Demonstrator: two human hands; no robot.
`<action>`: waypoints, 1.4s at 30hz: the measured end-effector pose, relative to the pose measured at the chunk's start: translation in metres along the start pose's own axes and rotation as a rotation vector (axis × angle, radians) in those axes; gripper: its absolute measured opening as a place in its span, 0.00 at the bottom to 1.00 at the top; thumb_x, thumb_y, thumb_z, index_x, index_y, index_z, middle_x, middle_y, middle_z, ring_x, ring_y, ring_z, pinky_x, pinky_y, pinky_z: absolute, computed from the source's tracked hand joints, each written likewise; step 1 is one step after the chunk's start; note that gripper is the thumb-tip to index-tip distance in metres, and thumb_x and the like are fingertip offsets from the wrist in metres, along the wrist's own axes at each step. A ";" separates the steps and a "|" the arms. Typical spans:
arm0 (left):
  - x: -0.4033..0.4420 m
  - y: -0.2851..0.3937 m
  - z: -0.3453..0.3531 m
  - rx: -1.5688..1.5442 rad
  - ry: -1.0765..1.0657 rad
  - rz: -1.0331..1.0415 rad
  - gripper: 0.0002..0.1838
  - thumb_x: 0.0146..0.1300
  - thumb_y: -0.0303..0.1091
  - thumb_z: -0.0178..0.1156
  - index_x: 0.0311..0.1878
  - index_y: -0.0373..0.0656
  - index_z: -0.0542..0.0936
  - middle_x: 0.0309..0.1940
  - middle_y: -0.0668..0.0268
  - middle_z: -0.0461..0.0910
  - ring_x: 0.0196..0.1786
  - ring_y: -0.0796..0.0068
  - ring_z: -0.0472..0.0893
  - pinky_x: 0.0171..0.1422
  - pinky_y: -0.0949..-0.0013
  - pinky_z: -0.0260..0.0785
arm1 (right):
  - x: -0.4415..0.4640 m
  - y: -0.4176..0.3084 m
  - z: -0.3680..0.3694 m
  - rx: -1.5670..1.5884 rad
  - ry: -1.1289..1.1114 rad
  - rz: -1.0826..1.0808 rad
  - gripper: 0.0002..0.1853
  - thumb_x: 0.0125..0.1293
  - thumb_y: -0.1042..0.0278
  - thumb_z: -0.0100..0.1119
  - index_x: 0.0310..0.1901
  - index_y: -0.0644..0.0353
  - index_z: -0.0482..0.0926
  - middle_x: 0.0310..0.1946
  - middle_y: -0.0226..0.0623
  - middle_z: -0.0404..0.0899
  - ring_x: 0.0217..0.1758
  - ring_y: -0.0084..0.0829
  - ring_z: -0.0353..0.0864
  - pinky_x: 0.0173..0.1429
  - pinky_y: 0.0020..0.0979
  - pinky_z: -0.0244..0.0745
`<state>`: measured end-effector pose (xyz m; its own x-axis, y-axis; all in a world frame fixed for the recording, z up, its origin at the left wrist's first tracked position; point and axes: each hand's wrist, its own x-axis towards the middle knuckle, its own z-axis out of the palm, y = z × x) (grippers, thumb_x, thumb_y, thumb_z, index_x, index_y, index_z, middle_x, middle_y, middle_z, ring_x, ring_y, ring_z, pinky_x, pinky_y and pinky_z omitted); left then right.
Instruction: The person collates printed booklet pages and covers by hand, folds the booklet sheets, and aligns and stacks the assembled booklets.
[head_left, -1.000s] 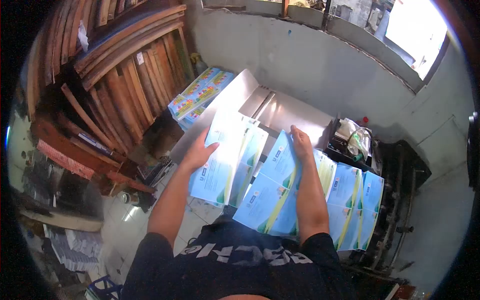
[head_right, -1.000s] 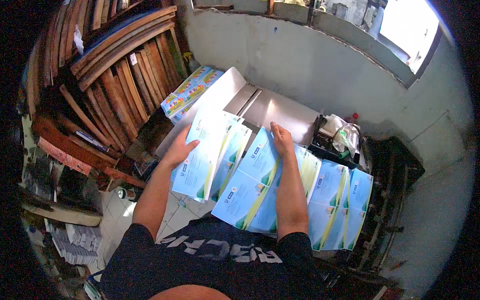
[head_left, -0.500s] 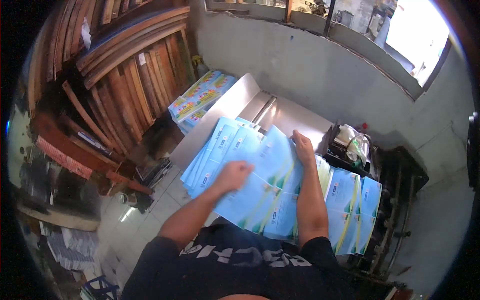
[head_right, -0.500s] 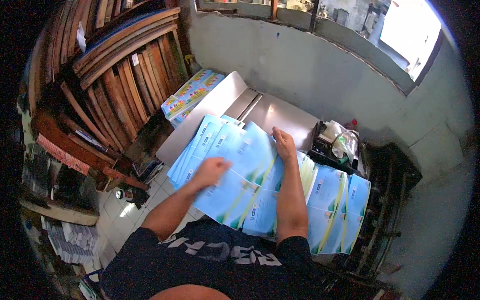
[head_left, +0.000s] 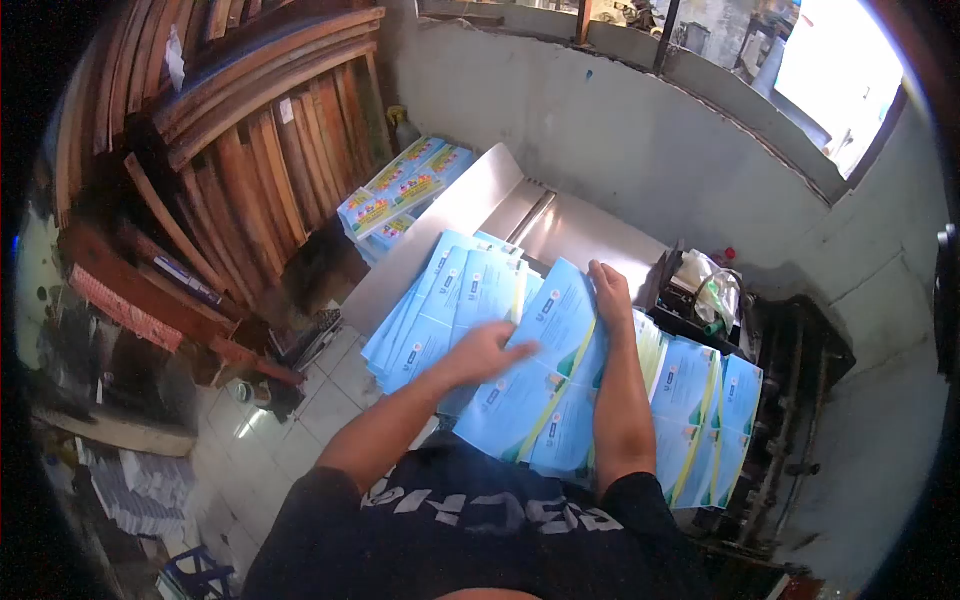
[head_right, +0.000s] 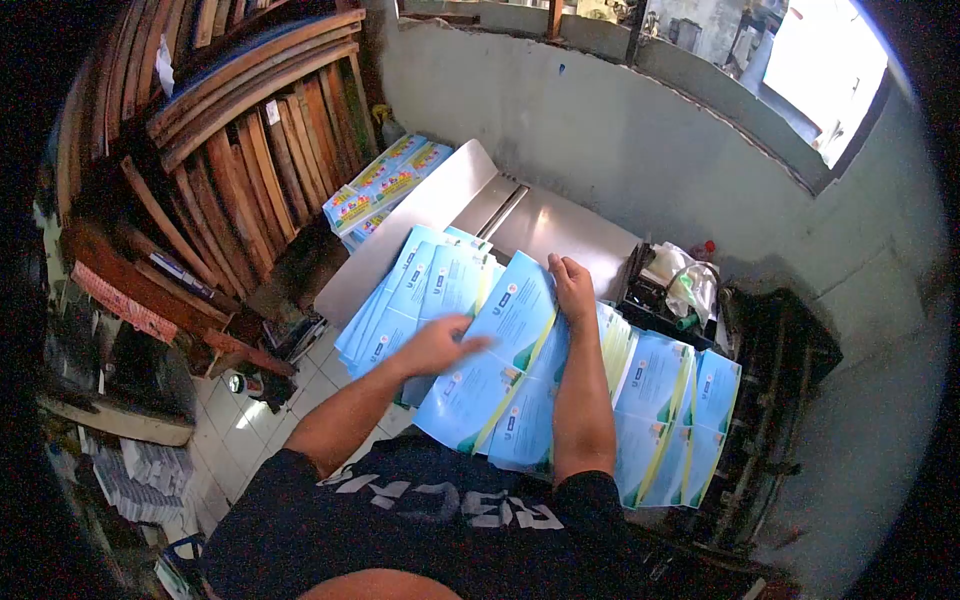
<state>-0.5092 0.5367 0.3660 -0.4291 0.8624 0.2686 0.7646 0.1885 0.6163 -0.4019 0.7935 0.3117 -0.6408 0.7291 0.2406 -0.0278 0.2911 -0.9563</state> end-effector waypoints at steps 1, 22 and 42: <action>-0.006 0.007 0.009 -0.214 -0.129 -0.136 0.22 0.64 0.47 0.60 0.49 0.36 0.79 0.41 0.48 0.83 0.47 0.52 0.82 0.54 0.56 0.72 | 0.001 0.002 -0.001 -0.003 -0.001 -0.002 0.26 0.72 0.48 0.54 0.24 0.63 0.76 0.19 0.23 0.65 0.26 0.19 0.62 0.31 0.26 0.59; 0.000 0.015 0.054 -0.674 -0.560 -0.451 0.22 0.63 0.39 0.64 0.56 0.34 0.76 0.46 0.55 0.83 0.49 0.65 0.82 0.57 0.63 0.71 | -0.030 -0.042 -0.063 -0.313 0.128 -0.021 0.34 0.63 0.54 0.65 0.64 0.67 0.68 0.62 0.55 0.72 0.66 0.45 0.71 0.68 0.37 0.65; 0.004 0.020 -0.049 -0.955 -0.163 -0.488 0.25 0.63 0.33 0.65 0.59 0.30 0.71 0.48 0.56 0.81 0.47 0.67 0.82 0.53 0.65 0.77 | -0.198 -0.045 -0.053 -0.979 0.051 0.369 0.34 0.69 0.50 0.54 0.71 0.58 0.61 0.74 0.54 0.51 0.79 0.50 0.44 0.77 0.57 0.35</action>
<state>-0.5194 0.5209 0.4155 -0.4629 0.8586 -0.2202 -0.1915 0.1457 0.9706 -0.2330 0.6686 0.3163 -0.4497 0.8931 -0.0100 0.8105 0.4034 -0.4246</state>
